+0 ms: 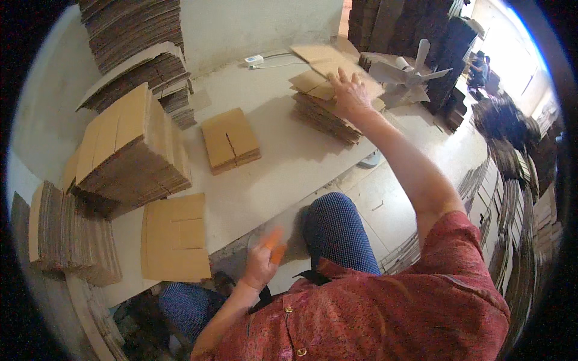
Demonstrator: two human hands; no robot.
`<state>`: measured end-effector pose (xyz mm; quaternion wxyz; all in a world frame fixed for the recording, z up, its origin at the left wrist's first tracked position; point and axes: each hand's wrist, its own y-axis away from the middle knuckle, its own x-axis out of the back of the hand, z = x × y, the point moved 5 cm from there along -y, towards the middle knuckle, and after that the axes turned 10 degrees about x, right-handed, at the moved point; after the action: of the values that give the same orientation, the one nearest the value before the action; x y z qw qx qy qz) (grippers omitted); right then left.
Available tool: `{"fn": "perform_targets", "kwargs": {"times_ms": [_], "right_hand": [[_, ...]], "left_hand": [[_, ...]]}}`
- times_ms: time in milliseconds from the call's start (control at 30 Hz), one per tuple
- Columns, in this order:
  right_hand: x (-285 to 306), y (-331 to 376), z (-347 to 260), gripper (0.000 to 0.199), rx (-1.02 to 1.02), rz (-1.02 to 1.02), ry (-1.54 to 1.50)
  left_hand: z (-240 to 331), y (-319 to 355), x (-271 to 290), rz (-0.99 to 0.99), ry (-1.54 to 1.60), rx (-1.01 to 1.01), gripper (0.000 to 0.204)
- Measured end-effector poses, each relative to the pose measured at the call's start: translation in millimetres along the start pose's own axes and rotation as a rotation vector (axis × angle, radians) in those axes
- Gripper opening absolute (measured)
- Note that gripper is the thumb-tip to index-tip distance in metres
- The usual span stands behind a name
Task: The person sits on the floor and uses an orange utility knife to cut rectangular pieces of cardboard. They repeatedly pick up a piece, score it along a line, and separate it into smaller sections, stacking the finished pieces to the right.
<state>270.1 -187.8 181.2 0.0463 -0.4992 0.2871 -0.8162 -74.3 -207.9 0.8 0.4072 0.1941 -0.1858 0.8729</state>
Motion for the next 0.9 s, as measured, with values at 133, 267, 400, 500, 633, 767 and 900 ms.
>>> {"fn": "perform_targets", "kwargs": {"times_ms": [133,267,400,500,633,767,900], "right_hand": [[-109,25,1,0.044,-0.026,-0.41,-0.188],[-105,32,-15,0.045,-0.071,-0.353,-0.21],[-114,41,3,0.044,0.033,-0.38,-0.068],[-104,41,12,0.05,-0.115,-0.462,-0.139],[-79,38,0,0.053,-0.091,-0.233,-0.037],[-54,43,-43,0.055,0.039,0.054,-0.149],[-36,81,-126,0.043,0.052,0.131,-0.859]], "left_hand": [[2,-8,6,0.005,0.001,0.015,0.029],[-6,-9,23,0.116,-0.021,-0.018,0.024],[-21,-33,41,0.15,-0.101,-0.025,0.022],[-21,-82,72,0.225,-0.271,-0.063,0.024],[-55,-153,97,0.28,-0.509,0.022,0.047],[-60,-206,82,0.356,-0.807,0.002,0.058],[-78,-236,61,0.19,-0.924,-0.006,0.059]]}}
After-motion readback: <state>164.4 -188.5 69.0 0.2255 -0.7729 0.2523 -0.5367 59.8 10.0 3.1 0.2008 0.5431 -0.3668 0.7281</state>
